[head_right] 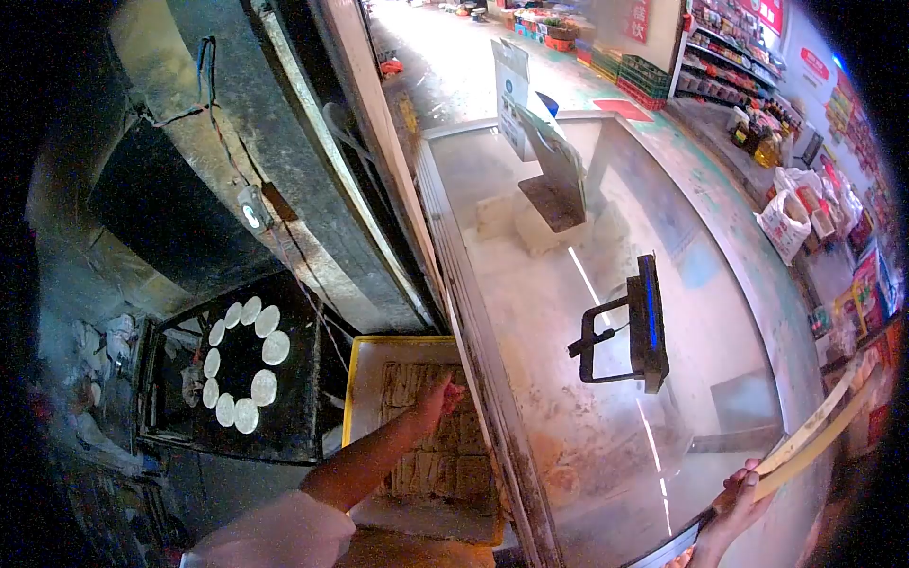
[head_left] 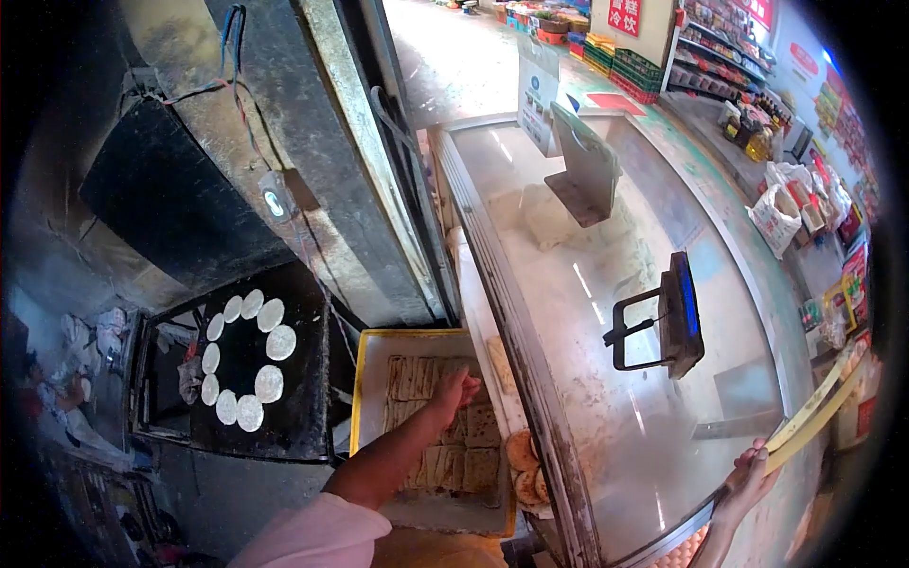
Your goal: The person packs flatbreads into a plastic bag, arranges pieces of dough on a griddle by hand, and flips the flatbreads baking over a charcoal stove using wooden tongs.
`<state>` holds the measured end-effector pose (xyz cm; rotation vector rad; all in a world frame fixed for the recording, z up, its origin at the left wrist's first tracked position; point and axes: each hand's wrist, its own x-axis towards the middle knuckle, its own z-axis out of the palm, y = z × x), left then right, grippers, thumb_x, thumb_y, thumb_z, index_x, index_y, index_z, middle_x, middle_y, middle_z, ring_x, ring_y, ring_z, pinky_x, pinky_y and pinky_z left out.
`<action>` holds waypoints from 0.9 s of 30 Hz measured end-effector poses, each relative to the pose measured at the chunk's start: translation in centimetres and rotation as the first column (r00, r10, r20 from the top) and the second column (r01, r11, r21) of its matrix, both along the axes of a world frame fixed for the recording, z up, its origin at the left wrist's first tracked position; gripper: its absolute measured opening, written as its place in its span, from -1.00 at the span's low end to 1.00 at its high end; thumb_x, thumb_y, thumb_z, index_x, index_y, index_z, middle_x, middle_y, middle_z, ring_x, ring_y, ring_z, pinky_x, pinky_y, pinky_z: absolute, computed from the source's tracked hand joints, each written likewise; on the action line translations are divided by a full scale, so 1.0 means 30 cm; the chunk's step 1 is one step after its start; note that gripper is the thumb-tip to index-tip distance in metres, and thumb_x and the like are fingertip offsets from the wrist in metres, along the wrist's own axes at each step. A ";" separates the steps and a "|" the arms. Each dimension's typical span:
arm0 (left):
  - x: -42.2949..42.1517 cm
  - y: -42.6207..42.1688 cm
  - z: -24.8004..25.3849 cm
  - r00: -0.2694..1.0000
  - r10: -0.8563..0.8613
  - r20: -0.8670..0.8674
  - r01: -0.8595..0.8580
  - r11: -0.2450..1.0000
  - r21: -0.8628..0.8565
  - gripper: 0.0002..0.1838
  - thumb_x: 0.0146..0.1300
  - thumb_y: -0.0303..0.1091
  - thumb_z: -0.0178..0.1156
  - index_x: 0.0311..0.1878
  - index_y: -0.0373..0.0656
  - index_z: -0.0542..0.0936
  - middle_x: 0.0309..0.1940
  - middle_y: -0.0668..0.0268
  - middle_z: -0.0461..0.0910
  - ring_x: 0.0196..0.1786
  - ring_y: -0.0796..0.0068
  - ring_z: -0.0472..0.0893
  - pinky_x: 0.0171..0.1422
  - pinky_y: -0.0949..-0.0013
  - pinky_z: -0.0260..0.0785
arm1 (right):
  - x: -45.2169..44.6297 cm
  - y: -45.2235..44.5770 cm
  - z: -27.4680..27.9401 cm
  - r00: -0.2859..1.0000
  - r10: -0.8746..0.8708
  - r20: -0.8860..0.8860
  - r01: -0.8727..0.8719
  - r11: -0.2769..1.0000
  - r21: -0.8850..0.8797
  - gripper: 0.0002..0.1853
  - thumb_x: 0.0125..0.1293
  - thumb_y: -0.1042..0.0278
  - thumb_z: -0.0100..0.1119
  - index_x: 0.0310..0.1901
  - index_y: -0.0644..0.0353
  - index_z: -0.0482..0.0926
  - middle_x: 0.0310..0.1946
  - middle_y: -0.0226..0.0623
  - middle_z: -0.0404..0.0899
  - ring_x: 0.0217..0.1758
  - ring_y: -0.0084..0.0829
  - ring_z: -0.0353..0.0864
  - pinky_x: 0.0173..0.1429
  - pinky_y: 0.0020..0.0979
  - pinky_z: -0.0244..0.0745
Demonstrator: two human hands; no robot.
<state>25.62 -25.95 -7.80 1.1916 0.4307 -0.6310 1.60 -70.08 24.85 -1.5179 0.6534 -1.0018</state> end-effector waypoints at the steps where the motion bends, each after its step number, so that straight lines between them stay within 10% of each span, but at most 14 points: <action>1: 0.009 0.002 -0.004 0.999 -0.042 0.032 0.042 0.999 -0.028 -0.62 0.45 0.03 0.05 -0.22 -0.12 0.56 -0.24 0.36 0.61 -0.32 0.52 0.55 -0.25 0.39 0.38 | 0.002 0.006 0.003 1.000 0.000 -0.001 0.000 1.000 0.000 -0.69 0.44 0.27 0.08 0.07 0.27 0.37 -0.17 -0.38 0.46 -0.28 -0.65 0.39 -0.20 -0.57 0.30; 7: 0.066 -0.105 0.198 0.993 0.048 0.111 -0.060 0.993 0.106 -0.73 0.45 -0.12 0.07 -0.04 -0.13 0.49 -0.29 0.33 0.60 -0.43 0.52 0.51 -0.32 0.38 0.41 | 0.005 -0.004 -0.015 0.999 -0.037 -0.002 0.037 0.998 -0.047 -0.67 0.44 0.22 0.10 0.08 0.25 0.38 -0.21 -0.39 0.46 -0.27 -0.64 0.39 -0.19 -0.55 0.29; 20: 0.517 -0.294 0.198 0.925 -0.326 0.197 0.277 0.930 0.243 -0.66 0.41 -0.20 0.06 0.20 -0.02 0.44 0.03 0.31 0.56 -0.05 0.40 0.60 -0.01 0.32 0.44 | 0.018 0.027 0.027 0.995 0.002 -0.100 -0.014 0.993 -0.121 -0.41 0.41 0.10 0.10 0.35 0.25 0.25 -0.09 -0.36 0.46 -0.20 -0.60 0.40 -0.15 -0.55 0.32; 27: 0.863 -0.270 0.083 0.900 -0.156 0.407 0.230 0.963 -0.140 -0.62 0.32 -0.16 0.15 0.16 -0.03 0.47 -0.01 0.32 0.57 -0.07 0.37 0.60 -0.04 0.32 0.44 | 0.010 0.025 0.011 0.997 0.039 -0.071 -0.048 0.990 -0.131 -0.38 0.43 0.06 0.06 0.40 0.21 0.19 -0.01 -0.33 0.42 -0.09 -0.56 0.38 -0.01 -0.53 0.31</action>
